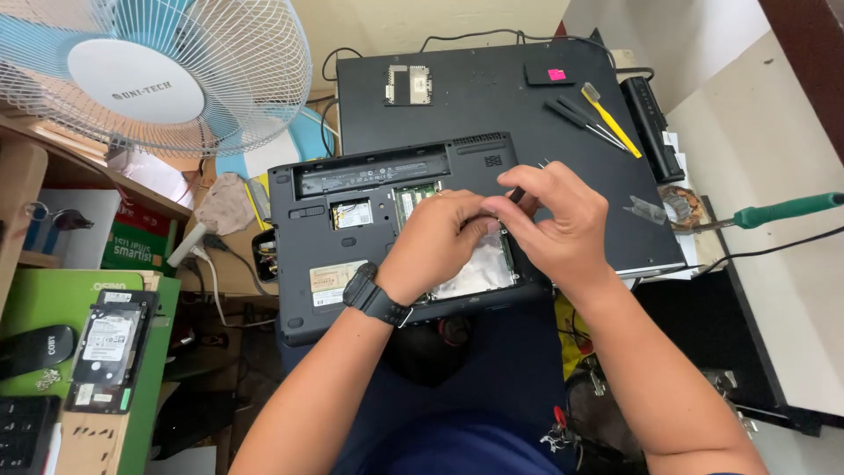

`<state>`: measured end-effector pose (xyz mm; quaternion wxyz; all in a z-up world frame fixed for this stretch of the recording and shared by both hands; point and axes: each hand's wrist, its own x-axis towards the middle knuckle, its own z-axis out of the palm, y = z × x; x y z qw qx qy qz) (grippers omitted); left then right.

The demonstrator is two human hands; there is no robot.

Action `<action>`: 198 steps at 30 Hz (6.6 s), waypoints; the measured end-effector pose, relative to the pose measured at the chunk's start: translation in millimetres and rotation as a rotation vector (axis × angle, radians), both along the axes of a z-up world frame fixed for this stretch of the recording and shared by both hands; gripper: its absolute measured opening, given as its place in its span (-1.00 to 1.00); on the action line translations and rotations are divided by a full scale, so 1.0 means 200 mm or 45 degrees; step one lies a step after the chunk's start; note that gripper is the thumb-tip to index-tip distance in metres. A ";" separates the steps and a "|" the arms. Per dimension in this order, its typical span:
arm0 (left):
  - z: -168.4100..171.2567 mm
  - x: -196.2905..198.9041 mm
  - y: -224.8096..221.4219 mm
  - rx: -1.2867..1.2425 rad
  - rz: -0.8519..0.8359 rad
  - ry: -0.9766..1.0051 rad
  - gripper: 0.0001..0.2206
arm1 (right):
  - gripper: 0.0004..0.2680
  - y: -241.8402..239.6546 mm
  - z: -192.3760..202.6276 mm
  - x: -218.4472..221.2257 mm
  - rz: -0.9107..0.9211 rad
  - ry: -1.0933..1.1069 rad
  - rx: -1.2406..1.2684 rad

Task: Disassembling the bottom casing of a laptop using a screwdriver and prying tool to remove components like the battery.

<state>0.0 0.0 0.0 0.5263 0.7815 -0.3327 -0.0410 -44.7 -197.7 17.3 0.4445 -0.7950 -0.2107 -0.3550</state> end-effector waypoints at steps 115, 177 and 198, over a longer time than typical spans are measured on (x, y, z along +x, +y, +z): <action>0.13 0.08 0.08 -0.835 0.232 0.784 -0.82 | -0.84 0.15 0.02 -0.09 0.179 1.047 1.078; 0.06 -0.09 0.51 -0.538 0.494 0.479 -0.88 | -0.90 -0.22 -0.09 1.21 -0.288 0.676 -1.105; 0.10 -0.10 0.53 -0.546 0.491 0.471 -0.87 | -0.89 -0.12 -0.09 1.22 -0.250 0.696 -1.111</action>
